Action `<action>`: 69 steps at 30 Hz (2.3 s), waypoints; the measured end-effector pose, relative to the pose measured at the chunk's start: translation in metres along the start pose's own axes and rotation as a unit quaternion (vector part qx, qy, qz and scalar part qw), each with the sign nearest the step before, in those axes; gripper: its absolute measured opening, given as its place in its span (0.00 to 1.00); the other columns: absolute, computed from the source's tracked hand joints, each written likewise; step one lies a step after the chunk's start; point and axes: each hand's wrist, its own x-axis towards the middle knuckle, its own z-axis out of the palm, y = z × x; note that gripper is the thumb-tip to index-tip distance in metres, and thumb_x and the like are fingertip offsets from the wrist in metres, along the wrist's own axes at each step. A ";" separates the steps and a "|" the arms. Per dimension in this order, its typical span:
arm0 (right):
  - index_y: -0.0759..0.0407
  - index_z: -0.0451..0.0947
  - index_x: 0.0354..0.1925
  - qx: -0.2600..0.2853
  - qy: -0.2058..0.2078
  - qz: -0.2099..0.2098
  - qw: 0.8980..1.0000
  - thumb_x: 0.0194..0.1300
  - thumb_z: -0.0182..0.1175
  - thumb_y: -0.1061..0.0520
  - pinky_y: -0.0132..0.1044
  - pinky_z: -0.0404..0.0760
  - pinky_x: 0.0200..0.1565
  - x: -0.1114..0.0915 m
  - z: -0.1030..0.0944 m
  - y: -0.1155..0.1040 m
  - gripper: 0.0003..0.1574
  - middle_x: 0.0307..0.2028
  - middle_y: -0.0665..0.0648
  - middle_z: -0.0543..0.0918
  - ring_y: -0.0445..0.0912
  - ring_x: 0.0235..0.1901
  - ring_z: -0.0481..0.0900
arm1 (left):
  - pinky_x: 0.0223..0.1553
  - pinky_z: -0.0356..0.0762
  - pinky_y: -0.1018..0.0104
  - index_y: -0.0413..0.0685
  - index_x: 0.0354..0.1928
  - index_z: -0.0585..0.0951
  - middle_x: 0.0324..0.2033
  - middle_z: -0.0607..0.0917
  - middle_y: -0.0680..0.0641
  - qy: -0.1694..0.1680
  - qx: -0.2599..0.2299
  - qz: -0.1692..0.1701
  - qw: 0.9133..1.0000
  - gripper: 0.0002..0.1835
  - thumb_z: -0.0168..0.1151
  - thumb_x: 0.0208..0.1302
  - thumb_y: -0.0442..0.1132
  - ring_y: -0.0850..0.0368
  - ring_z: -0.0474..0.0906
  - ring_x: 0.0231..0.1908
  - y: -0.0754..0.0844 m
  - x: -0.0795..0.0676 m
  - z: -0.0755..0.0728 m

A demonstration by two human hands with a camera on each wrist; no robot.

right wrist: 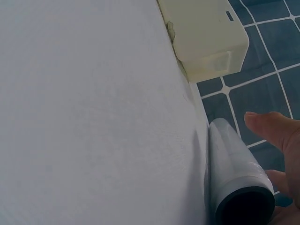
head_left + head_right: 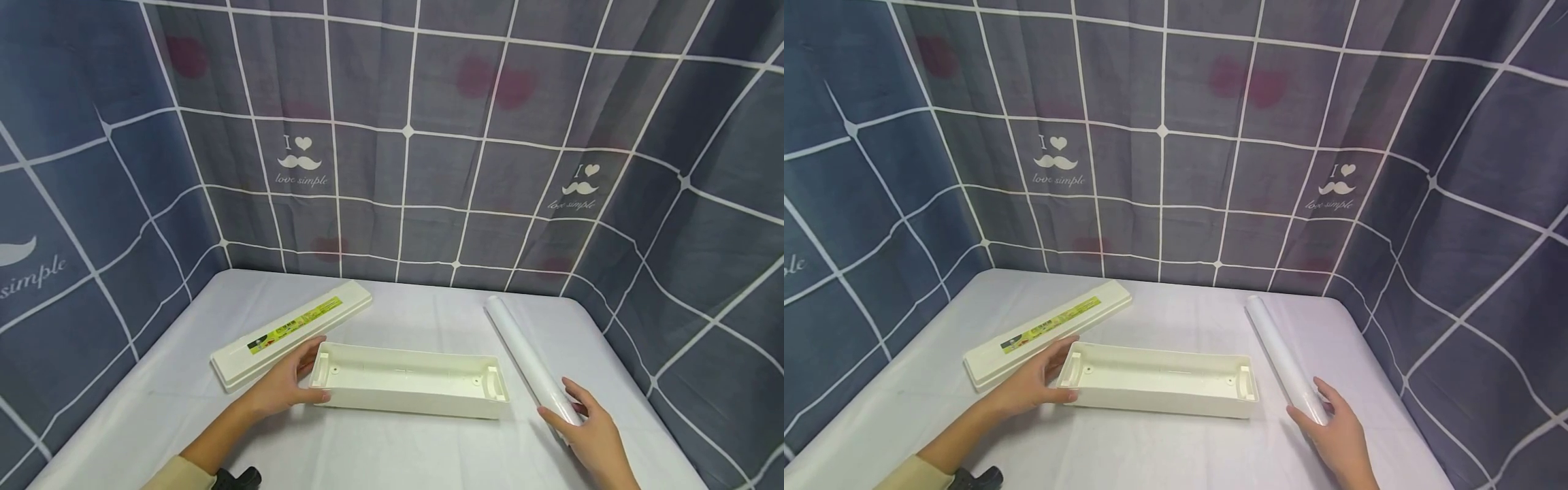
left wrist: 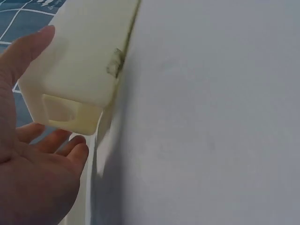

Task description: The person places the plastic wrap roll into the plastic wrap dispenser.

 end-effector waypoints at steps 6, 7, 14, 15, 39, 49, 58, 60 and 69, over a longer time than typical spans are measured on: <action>0.61 0.56 0.79 0.068 -0.023 0.043 0.996 0.60 0.72 0.35 0.25 0.80 0.42 -0.001 -0.002 0.002 0.62 0.72 0.74 0.66 0.65 0.68 0.70 | 0.65 0.64 0.86 0.33 0.79 0.50 0.73 0.61 0.28 -0.032 -0.100 -0.012 0.994 0.60 0.80 0.50 0.31 0.29 0.54 0.76 -0.002 0.003 -0.004; 0.61 0.56 0.79 0.075 -0.025 0.047 0.996 0.60 0.72 0.35 0.23 0.79 0.41 -0.002 -0.002 0.003 0.63 0.72 0.74 0.66 0.65 0.69 0.69 | 0.65 0.64 0.86 0.32 0.79 0.49 0.73 0.61 0.28 -0.037 -0.106 -0.011 0.994 0.60 0.80 0.50 0.30 0.28 0.54 0.76 -0.003 0.004 -0.004; 0.62 0.58 0.78 0.084 -0.022 0.051 0.995 0.58 0.74 0.37 0.18 0.76 0.40 -0.003 -0.001 0.008 0.63 0.72 0.72 0.68 0.60 0.68 0.70 | 0.65 0.69 0.82 0.34 0.79 0.49 0.72 0.61 0.28 -0.060 -0.130 -0.014 0.990 0.60 0.78 0.49 0.26 0.33 0.59 0.73 -0.009 0.006 -0.008; 0.61 0.58 0.78 0.083 -0.022 0.052 0.995 0.58 0.75 0.37 0.17 0.76 0.40 -0.003 0.000 0.008 0.62 0.72 0.71 0.68 0.58 0.67 0.71 | 0.65 0.69 0.82 0.34 0.79 0.49 0.72 0.61 0.28 -0.062 -0.131 -0.014 0.989 0.60 0.78 0.49 0.25 0.34 0.60 0.73 -0.009 0.006 -0.009; 0.63 0.61 0.76 0.097 -0.016 0.078 0.992 0.57 0.75 0.38 0.13 0.72 0.38 0.001 0.001 0.011 0.61 0.73 0.70 0.68 0.57 0.70 0.68 | 0.64 0.70 0.83 0.35 0.77 0.55 0.72 0.62 0.30 -0.059 -0.115 -0.006 0.992 0.56 0.77 0.48 0.23 0.38 0.64 0.70 -0.007 0.011 -0.007; 0.64 0.61 0.76 0.097 -0.013 0.086 0.991 0.57 0.75 0.34 0.30 0.84 0.48 0.002 0.000 0.009 0.63 0.72 0.73 0.66 0.66 0.70 0.68 | 0.64 0.71 0.81 0.33 0.77 0.54 0.71 0.63 0.28 -0.068 -0.107 0.003 0.992 0.56 0.78 0.48 0.24 0.41 0.66 0.69 -0.007 0.012 -0.008; 0.66 0.69 0.72 0.106 0.040 0.097 0.989 0.55 0.77 0.39 0.28 0.83 0.40 0.002 0.006 0.009 0.56 0.69 0.73 0.72 0.64 0.66 0.74 | 0.63 0.72 0.81 0.34 0.77 0.54 0.71 0.64 0.30 -0.075 -0.098 -0.007 0.992 0.57 0.79 0.48 0.26 0.38 0.65 0.70 -0.006 0.013 -0.009; 0.66 0.70 0.71 0.109 0.051 0.097 0.988 0.55 0.78 0.41 0.23 0.79 0.38 0.001 0.006 0.008 0.55 0.68 0.73 0.73 0.63 0.65 0.74 | 0.62 0.72 0.82 0.34 0.77 0.55 0.71 0.64 0.30 -0.075 -0.095 -0.009 0.993 0.57 0.80 0.48 0.26 0.36 0.64 0.70 -0.005 0.013 -0.010; 0.63 0.71 0.71 0.117 0.063 0.099 0.986 0.52 0.80 0.42 0.17 0.75 0.34 0.000 0.001 0.005 0.55 0.68 0.71 0.73 0.43 0.52 0.81 | 0.63 0.72 0.82 0.36 0.77 0.56 0.71 0.65 0.31 -0.075 -0.090 -0.006 0.993 0.56 0.79 0.48 0.26 0.36 0.65 0.69 -0.006 0.013 -0.010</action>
